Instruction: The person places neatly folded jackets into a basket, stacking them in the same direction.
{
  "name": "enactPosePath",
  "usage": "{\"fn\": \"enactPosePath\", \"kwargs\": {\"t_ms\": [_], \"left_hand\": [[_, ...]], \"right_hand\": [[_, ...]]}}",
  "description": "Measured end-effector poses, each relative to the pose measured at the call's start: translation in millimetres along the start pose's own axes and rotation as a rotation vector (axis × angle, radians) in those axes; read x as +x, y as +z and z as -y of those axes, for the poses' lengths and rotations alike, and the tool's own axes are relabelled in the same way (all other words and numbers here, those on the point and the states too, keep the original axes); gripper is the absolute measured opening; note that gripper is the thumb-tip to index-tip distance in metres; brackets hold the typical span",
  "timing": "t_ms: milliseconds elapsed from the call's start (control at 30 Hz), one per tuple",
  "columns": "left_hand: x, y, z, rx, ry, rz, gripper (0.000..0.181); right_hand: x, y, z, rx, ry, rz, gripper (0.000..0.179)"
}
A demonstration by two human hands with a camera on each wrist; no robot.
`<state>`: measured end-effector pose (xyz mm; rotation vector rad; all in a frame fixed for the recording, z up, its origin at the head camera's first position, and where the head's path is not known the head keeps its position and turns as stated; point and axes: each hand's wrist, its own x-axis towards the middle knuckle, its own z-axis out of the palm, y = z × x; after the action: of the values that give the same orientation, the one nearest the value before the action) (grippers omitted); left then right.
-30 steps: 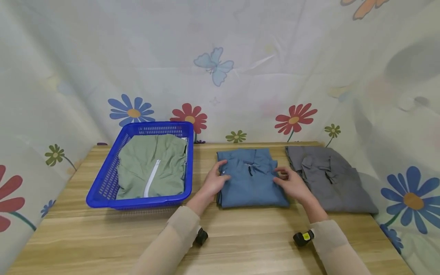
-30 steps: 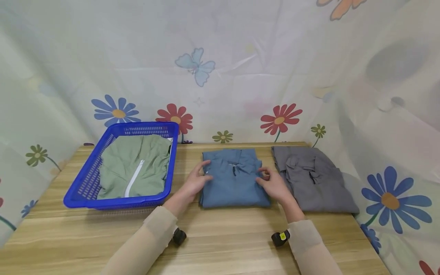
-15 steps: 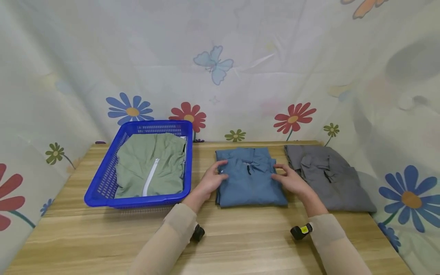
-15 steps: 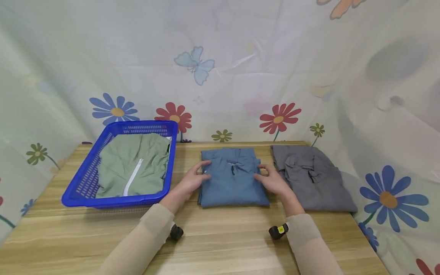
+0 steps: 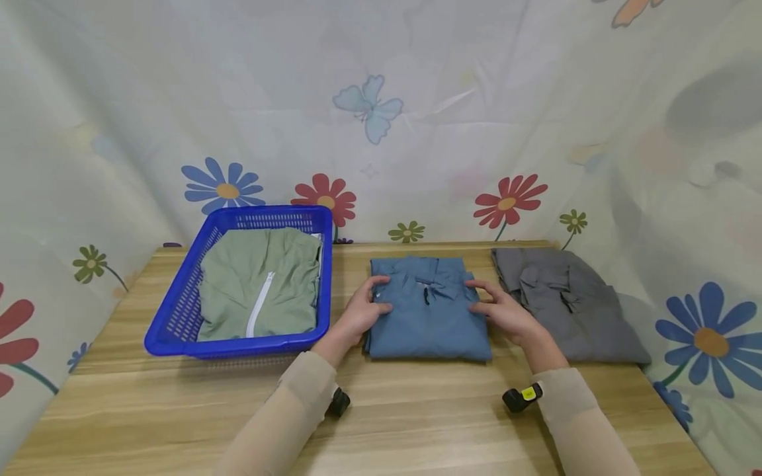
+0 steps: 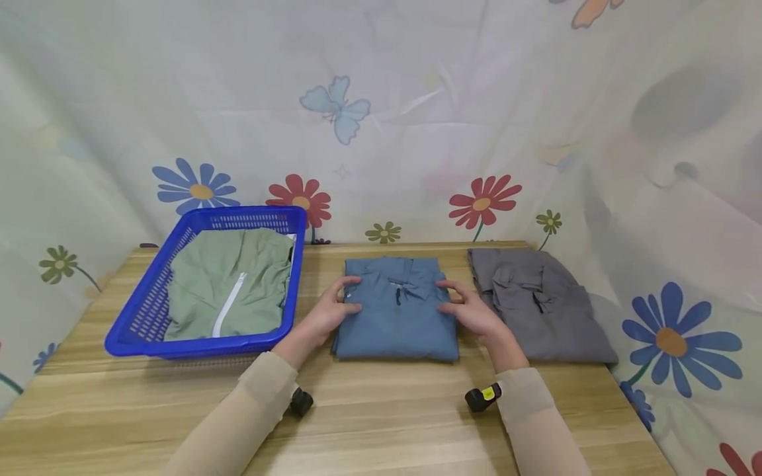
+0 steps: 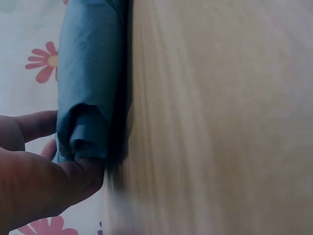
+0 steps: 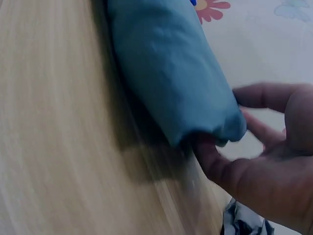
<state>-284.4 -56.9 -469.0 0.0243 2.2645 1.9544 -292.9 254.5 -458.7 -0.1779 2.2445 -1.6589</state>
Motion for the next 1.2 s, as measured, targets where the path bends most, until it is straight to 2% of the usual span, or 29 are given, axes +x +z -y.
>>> {"fn": "enactPosePath", "kwargs": {"t_ms": [133,333,667,967,1200], "left_hand": [[-0.9,-0.5,-0.7,0.010,-0.011,0.012,0.053],[-0.8,-0.8,-1.5,0.011,-0.010,0.016,0.049],[-1.7,-1.5,0.0,-0.020,-0.022,0.015,0.050],[-2.2,2.6,-2.2,-0.076,-0.025,-0.005,0.052],[-7.2,5.8,-10.5,-0.100,-0.013,-0.002,0.051]], "right_hand": [[0.6,-3.7,-0.4,-0.013,0.000,0.067,0.062],[0.4,-6.9,0.3,-0.038,0.011,0.096,0.067],[1.5,-10.0,-2.5,-0.077,0.028,0.074,0.068],[-2.8,-11.9,0.5,-0.102,-0.010,0.035,0.067],[-10.0,-13.8,9.5,-0.156,-0.044,0.011,0.065]]}}
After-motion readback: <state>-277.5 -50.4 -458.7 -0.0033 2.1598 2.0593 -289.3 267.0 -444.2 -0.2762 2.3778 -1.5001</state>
